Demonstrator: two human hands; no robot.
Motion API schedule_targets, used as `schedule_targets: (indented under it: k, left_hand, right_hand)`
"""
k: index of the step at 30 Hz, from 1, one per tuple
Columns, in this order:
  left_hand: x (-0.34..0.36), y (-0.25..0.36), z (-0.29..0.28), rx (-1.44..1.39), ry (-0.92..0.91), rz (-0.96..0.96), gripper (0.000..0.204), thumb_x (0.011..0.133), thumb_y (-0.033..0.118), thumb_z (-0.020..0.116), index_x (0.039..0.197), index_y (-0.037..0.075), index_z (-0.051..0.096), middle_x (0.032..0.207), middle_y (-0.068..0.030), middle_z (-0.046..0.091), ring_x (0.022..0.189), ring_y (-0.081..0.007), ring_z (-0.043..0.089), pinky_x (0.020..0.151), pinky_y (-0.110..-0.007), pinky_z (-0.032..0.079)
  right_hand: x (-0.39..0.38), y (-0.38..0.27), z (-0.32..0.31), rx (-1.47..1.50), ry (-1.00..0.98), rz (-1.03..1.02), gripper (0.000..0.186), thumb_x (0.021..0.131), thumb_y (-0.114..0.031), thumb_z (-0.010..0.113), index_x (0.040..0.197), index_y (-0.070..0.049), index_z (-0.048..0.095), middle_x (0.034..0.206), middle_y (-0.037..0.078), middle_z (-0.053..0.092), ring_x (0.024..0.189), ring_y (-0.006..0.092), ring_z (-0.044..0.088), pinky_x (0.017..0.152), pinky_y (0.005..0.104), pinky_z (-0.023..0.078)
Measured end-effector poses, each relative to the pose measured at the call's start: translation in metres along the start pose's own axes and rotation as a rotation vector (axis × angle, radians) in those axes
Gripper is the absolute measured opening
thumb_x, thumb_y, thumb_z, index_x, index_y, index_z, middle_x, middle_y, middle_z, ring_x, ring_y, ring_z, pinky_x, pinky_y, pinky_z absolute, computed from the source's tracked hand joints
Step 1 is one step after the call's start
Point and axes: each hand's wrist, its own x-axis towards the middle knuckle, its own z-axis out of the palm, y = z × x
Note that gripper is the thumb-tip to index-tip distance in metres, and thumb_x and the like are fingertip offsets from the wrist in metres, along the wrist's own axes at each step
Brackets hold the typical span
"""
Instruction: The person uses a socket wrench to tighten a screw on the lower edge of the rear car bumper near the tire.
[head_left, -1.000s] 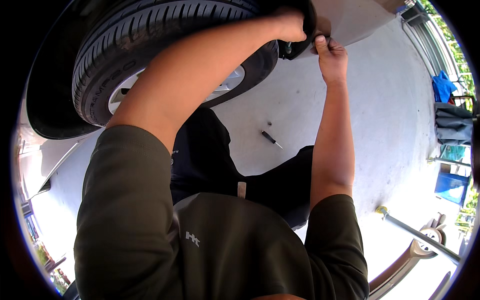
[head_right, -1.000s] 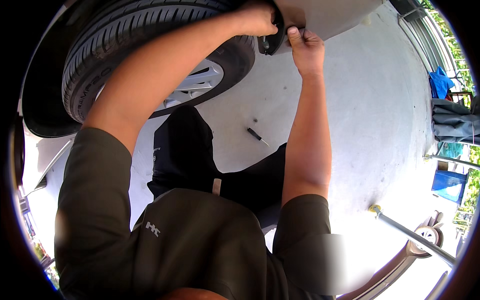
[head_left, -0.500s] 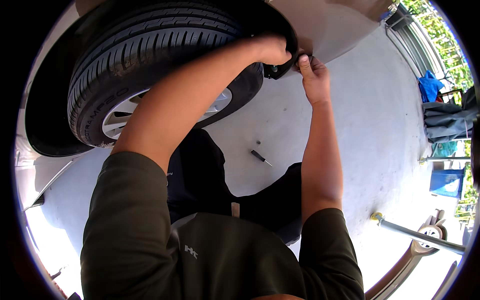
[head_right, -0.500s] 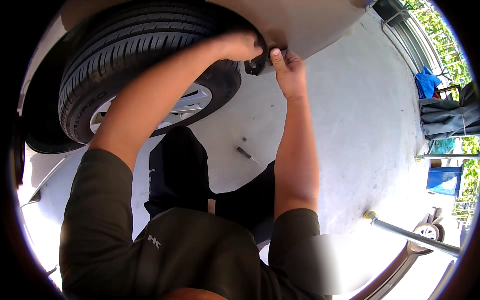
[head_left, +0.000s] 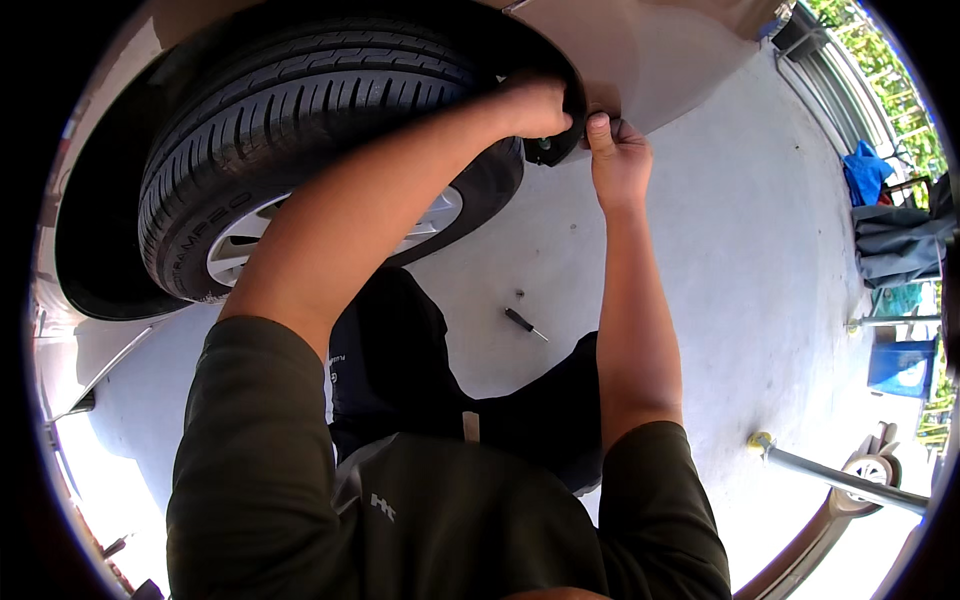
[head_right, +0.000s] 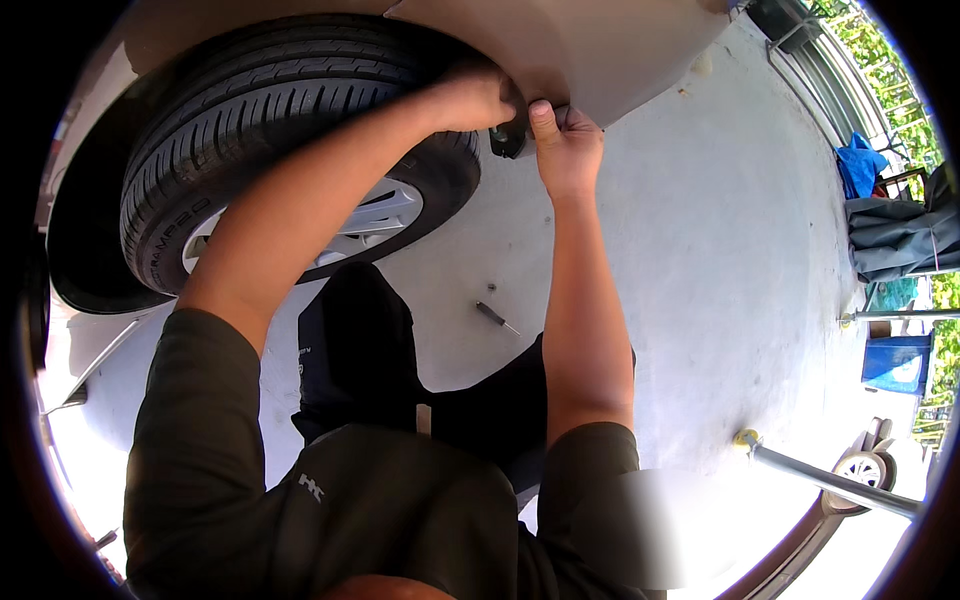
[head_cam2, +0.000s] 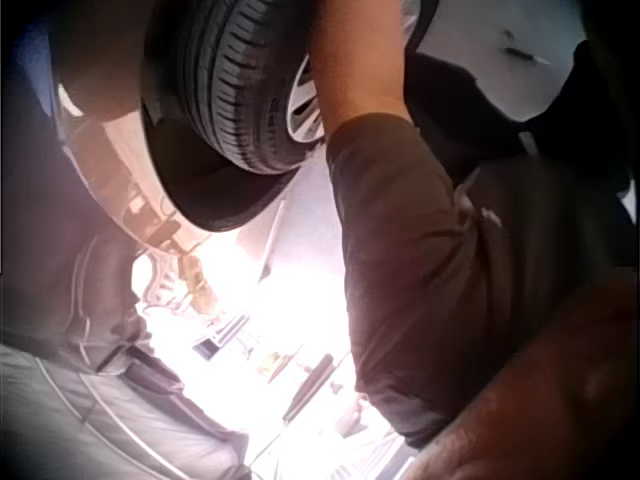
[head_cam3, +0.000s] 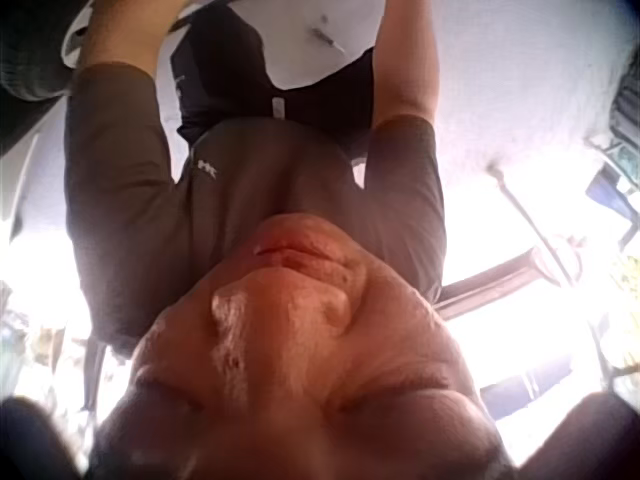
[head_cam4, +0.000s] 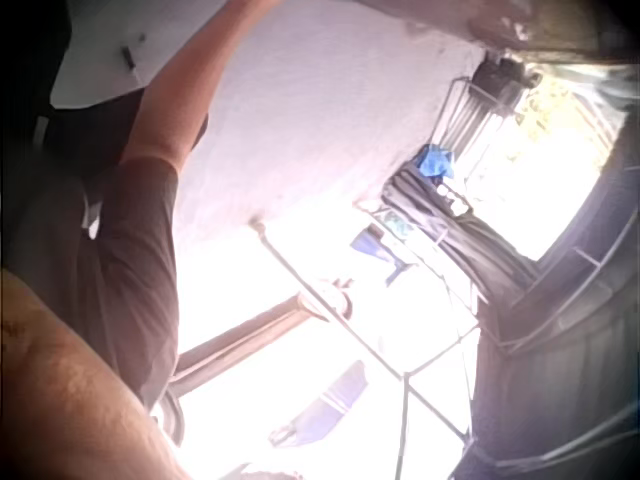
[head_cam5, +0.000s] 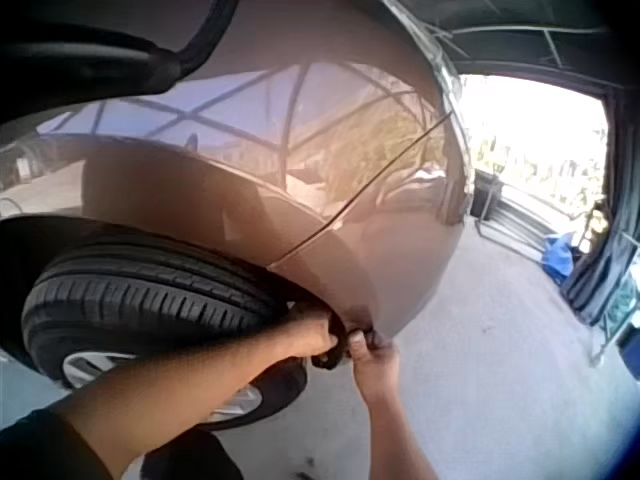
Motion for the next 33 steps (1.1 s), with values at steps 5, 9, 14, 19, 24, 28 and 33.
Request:
schedule_targets:
  k: [5,9,14,19,24,28,33]
  left_hand:
    - [0.000,0.008,-0.005,0.073,-0.040,-0.036,0.040,0.082,0.035,0.070,0.097,-0.001,0.077,0.099,-0.0211,0.075,0.093,-0.0343,0.072,0.084,-0.043,0.056]
    - [-0.008,0.017,-0.020,-0.004,-0.107,-0.045,0.040,0.084,0.035,0.068,0.097,-0.002,0.077,0.097,-0.0218,0.075,0.091,-0.0341,0.072,0.083,-0.043,0.057]
    - [-0.010,0.022,-0.028,0.050,-0.231,-0.121,0.043,0.088,0.036,0.066,0.100,-0.003,0.077,0.099,-0.0229,0.075,0.092,-0.0346,0.072,0.083,-0.043,0.057]
    - [-0.005,0.019,-0.020,0.090,-0.163,-0.114,0.043,0.086,0.037,0.068,0.100,-0.002,0.077,0.101,-0.0220,0.075,0.095,-0.0356,0.072,0.085,-0.045,0.057]
    - [-0.006,0.016,-0.013,0.130,-0.074,-0.105,0.044,0.086,0.038,0.068,0.102,-0.002,0.077,0.103,-0.0209,0.076,0.097,-0.0359,0.072,0.086,-0.045,0.057]
    - [-0.007,0.016,-0.019,0.071,-0.081,-0.050,0.044,0.088,0.039,0.066,0.100,-0.002,0.078,0.100,-0.0217,0.075,0.093,-0.0366,0.072,0.084,-0.045,0.057]
    - [-0.009,0.022,-0.028,0.025,-0.168,-0.109,0.045,0.091,0.038,0.063,0.096,-0.004,0.077,0.095,-0.0235,0.075,0.090,-0.0370,0.072,0.082,-0.045,0.056]
  right_hand:
    - [-0.001,0.000,0.004,0.064,0.002,-0.021,0.051,0.088,-0.051,0.081,0.082,-0.003,0.067,0.078,0.000,0.066,0.073,0.0092,0.054,0.068,0.0255,0.043]
    - [0.001,-0.001,0.005,0.076,0.033,-0.057,0.057,0.084,-0.054,0.085,0.070,-0.004,0.061,0.069,-0.001,0.063,0.066,0.0088,0.050,0.062,0.0267,0.044]
    - [0.002,0.002,0.003,0.097,0.034,-0.058,0.057,0.083,-0.054,0.085,0.070,-0.005,0.061,0.069,-0.001,0.064,0.066,0.0083,0.050,0.063,0.0265,0.044]
    - [0.004,0.005,0.001,0.076,0.003,-0.059,0.045,0.091,-0.044,0.082,0.080,-0.003,0.066,0.079,-0.001,0.066,0.073,0.0086,0.054,0.070,0.0251,0.043]
    - [0.003,0.004,0.001,0.077,-0.009,-0.067,0.045,0.091,-0.045,0.081,0.080,-0.004,0.066,0.079,-0.001,0.066,0.073,0.0087,0.054,0.070,0.0251,0.043]
    - [0.001,0.002,0.001,0.038,0.015,-0.051,0.045,0.091,-0.044,0.081,0.080,-0.003,0.066,0.079,-0.001,0.065,0.073,0.0088,0.054,0.070,0.0253,0.043]
    - [0.000,0.001,0.003,0.072,0.015,-0.030,0.044,0.092,-0.044,0.081,0.081,-0.003,0.067,0.079,-0.001,0.065,0.074,0.0092,0.054,0.072,0.0256,0.044]
